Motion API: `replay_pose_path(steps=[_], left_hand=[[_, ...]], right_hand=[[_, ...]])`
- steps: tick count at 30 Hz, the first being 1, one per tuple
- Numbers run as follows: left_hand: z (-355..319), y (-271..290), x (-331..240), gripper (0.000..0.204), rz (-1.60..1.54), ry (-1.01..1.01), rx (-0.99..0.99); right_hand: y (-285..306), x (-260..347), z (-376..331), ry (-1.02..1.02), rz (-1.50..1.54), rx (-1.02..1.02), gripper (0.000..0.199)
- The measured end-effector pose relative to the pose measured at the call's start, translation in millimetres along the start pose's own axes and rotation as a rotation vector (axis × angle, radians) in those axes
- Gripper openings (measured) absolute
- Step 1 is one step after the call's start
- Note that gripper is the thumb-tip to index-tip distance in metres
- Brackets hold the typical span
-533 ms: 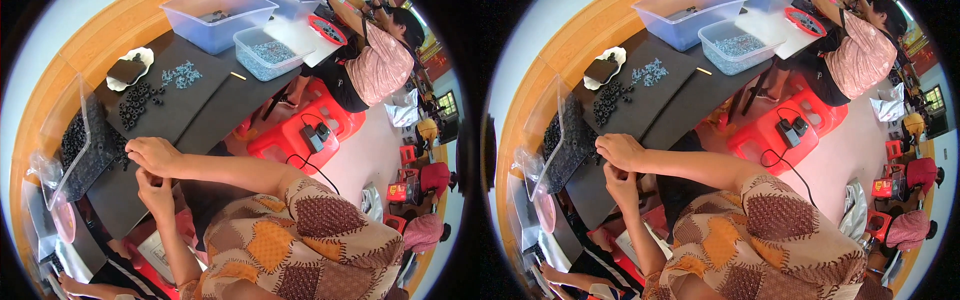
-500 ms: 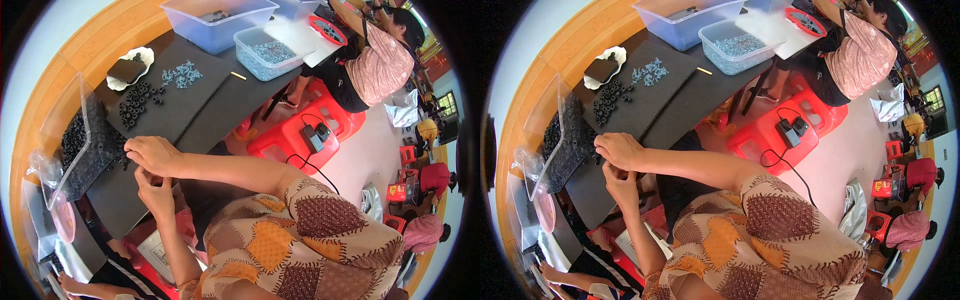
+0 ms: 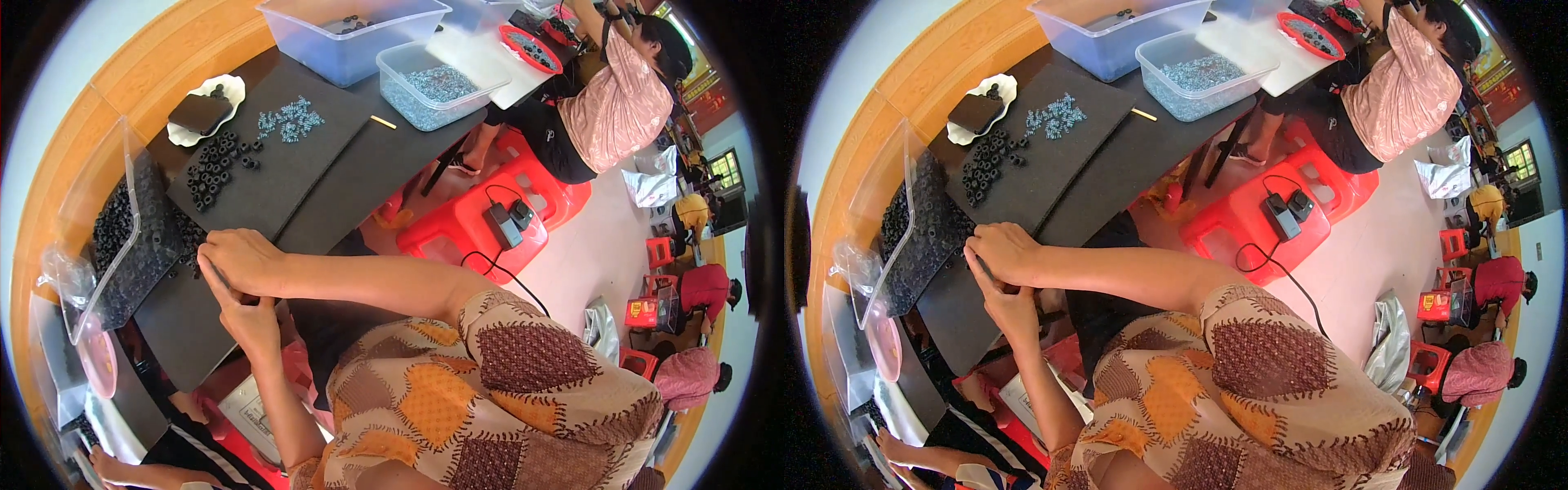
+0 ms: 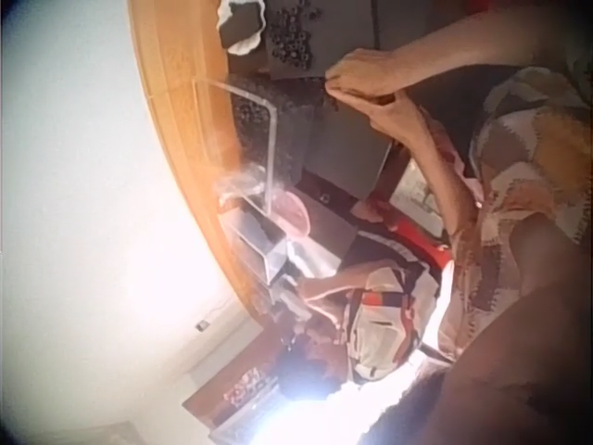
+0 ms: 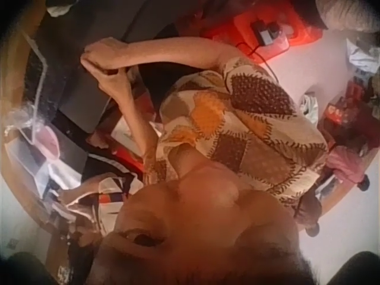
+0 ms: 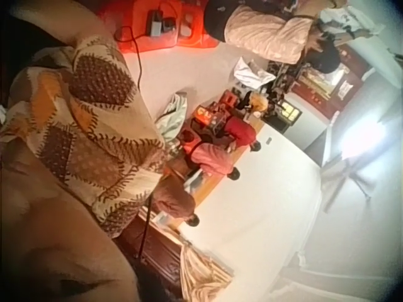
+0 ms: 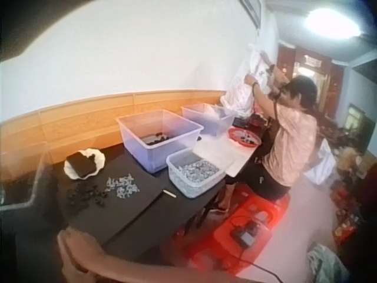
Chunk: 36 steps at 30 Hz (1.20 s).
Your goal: The person assembles small components by inserting small pieces into black rubber grommets by hand.
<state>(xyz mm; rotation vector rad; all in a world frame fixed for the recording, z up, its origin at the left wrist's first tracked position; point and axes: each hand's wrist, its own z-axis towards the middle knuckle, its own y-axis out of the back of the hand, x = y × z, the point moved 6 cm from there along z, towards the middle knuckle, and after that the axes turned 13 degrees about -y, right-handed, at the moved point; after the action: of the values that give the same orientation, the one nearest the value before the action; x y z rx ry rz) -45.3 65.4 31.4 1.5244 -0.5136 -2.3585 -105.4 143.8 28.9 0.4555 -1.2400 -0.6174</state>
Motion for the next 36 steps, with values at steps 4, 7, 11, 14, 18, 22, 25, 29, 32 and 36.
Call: replay_pose_path(steps=[4, 7, 11, 14, 18, 22, 25, 29, 32, 36], left_hand=[[0.3, 0.5, 3.4, 0.098, 0.004, -0.039, -0.019], [0.4, 0.3, 9.4, 0.097, 0.000, 0.048, 0.008], [3.1, 0.7, 8.3, 0.095, 0.018, 0.062, 0.003], [4.8, 1.1, 9.7, 0.095, 0.006, 0.068, -0.003], [6.2, 2.5, 11.2, 0.096, 0.036, 0.122, 0.027], [8.6, 1.6, 12.5, 0.096, 0.010, 0.094, 0.023], [8.7, 3.5, 14.9, 0.094, 0.029, 0.133, 0.032], [10.8, 2.8, 10.7, 0.091, 0.039, 0.098, 0.025], [9.3, 2.9, 11.5, 0.090, 0.040, 0.120, 0.028], [9.2, 1.4, 8.9, 0.089, 0.007, 0.129, 0.036]], right_hand=[[-5.6, -1.0, 0.3, 0.042, -0.040, -0.018, 0.024], [-10.1, -1.8, 2.9, 0.075, -0.061, -0.011, 0.018], [-15.5, 2.0, 7.9, 0.032, -0.190, 0.089, 0.019], [-22.0, -0.6, 10.9, -0.004, -0.226, 0.093, 0.019], [-23.6, -1.5, 10.6, 0.022, -0.255, 0.066, 0.019], [-21.9, -0.4, 11.7, 0.033, -0.295, 0.068, 0.019], [-21.5, 2.2, 13.8, -0.016, -0.325, 0.144, 0.019], [-20.1, 2.8, 15.0, -0.003, -0.364, 0.153, 0.023], [-21.2, 2.2, 13.9, -0.008, -0.368, 0.152, 0.023], [-20.6, 0.8, 13.2, -0.012, -0.363, 0.130, 0.020]])
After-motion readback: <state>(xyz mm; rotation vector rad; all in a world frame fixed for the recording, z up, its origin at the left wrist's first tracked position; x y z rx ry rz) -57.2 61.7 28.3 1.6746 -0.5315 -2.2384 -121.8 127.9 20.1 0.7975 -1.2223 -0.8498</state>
